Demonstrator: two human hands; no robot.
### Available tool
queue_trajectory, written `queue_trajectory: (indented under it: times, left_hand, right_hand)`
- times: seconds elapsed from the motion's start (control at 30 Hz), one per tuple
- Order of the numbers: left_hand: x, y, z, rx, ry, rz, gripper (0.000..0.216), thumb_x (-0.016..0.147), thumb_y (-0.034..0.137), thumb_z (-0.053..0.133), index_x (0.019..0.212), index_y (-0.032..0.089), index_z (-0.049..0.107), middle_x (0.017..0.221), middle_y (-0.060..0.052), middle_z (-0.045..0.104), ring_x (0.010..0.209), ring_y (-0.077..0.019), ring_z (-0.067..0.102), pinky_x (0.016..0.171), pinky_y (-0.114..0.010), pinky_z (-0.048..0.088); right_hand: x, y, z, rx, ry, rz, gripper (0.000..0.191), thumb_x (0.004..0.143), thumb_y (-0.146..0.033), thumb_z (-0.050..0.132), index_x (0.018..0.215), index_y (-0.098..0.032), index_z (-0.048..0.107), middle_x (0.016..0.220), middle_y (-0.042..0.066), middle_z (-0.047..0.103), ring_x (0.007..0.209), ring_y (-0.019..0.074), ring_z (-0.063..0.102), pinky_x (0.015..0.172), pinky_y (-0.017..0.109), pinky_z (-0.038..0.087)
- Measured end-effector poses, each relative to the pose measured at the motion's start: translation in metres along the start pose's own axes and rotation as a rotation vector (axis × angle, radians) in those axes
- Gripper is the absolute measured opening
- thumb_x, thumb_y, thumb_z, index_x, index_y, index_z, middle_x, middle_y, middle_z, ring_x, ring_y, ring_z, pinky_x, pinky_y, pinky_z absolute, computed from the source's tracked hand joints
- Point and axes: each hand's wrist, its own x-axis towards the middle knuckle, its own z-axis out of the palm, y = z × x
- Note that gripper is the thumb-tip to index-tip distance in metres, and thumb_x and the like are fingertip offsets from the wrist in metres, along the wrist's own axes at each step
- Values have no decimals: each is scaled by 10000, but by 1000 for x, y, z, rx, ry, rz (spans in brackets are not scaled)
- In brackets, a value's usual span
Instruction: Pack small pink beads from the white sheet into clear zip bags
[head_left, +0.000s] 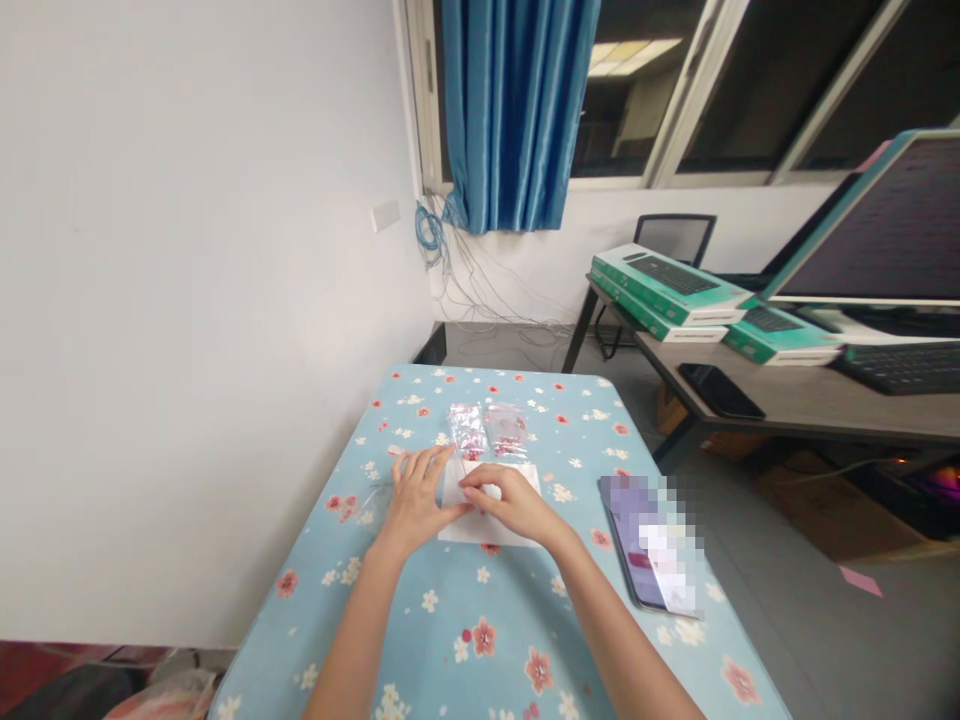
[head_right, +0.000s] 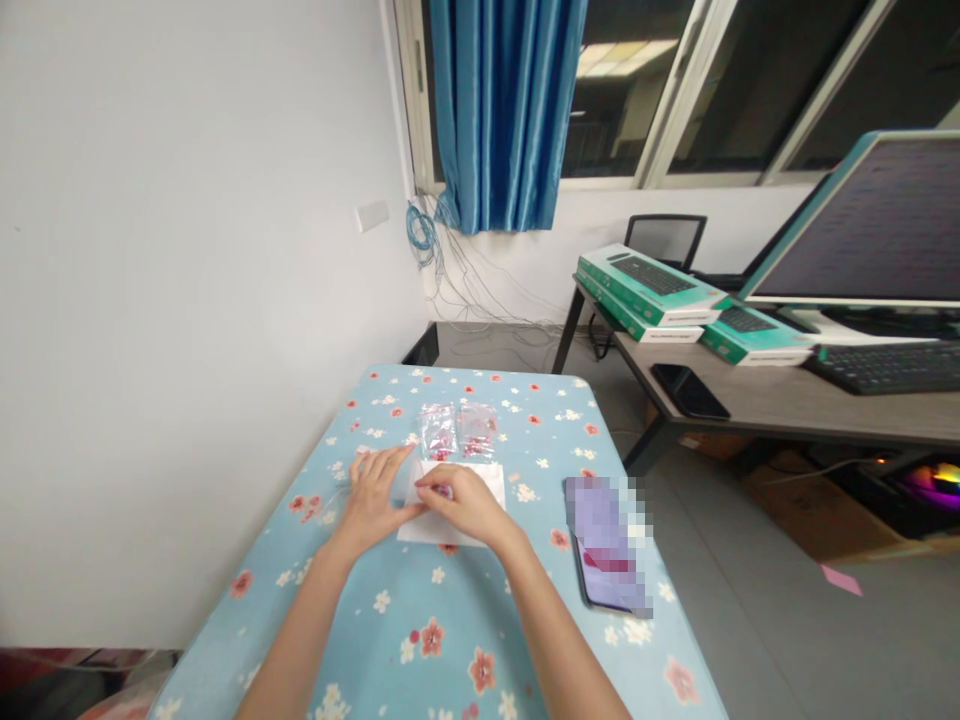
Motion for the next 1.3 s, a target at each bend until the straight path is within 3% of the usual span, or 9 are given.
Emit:
queue_trajectory:
  times: [0.13, 0.27, 0.4, 0.6, 0.8, 0.93, 1.1, 1.3]
  left_hand:
    - [-2, -1, 4, 10, 44, -19, 665, 724, 499, 651, 1306, 267, 430, 1286, -96, 546, 1169, -283, 477, 1070, -482, 186]
    - [-5, -2, 7, 27, 73, -11, 618, 731, 468, 641, 1284, 266, 457, 1276, -95, 555, 1161, -288, 486, 1061, -482, 209]
    - [-7, -1, 9, 34, 91, 1, 553, 751, 406, 615, 1264, 245, 483, 1231, -96, 587, 1131, -286, 508, 1054, -480, 216]
    - [-8, 1, 14, 39, 115, -48, 670, 725, 464, 639, 1327, 253, 436, 1251, -113, 571, 1144, -310, 489, 1065, -503, 170]
    - [-7, 4, 12, -27, 103, -73, 578, 719, 419, 648, 1247, 242, 495, 1214, -105, 593, 1123, -294, 508, 1051, -466, 213]
    - [-7, 4, 12, -38, 109, -90, 519, 731, 352, 616, 1222, 235, 499, 1205, -93, 595, 1118, -280, 514, 1037, -450, 251]
    - [-8, 4, 13, -81, 127, -111, 541, 697, 320, 613, 1213, 212, 495, 1193, -92, 597, 1107, -286, 516, 1003, -439, 300]
    - [-10, 3, 18, -134, 171, -144, 538, 687, 309, 631, 1199, 222, 493, 1160, -89, 611, 1081, -290, 528, 964, -432, 337]
  right_hand:
    - [-1, -1, -2, -2, 9, -15, 200, 888, -278, 532, 967, -190, 693, 938, 53, 698, 844, 172, 627, 798, 297, 466]
    - [-2, -3, 0, -152, 7, -23, 236, 854, -327, 582, 1020, -191, 680, 915, 56, 697, 812, 177, 626, 767, 297, 463]
    - [1, -1, 9, -265, 63, 5, 220, 811, -326, 632, 955, -173, 695, 852, 56, 694, 796, 185, 625, 756, 295, 453]
    - [6, 1, 19, -151, 155, 46, 78, 794, -211, 626, 806, -177, 694, 786, 35, 679, 748, 164, 613, 731, 277, 450]
    - [4, -3, 19, 13, 158, 61, 110, 804, -166, 592, 716, -174, 656, 736, 13, 654, 714, 144, 596, 700, 256, 446]
    - [3, 0, 19, 33, 101, 7, 108, 833, -213, 581, 821, -171, 680, 793, 26, 654, 753, 149, 595, 722, 260, 443]
    - [1, 0, 18, -215, 35, -36, 244, 862, -277, 569, 1063, -173, 660, 921, 59, 639, 878, 190, 578, 794, 313, 415]
    - [-2, -8, 13, -351, -17, -62, 310, 878, -339, 556, 1149, -197, 604, 998, 69, 617, 964, 214, 551, 836, 349, 386]
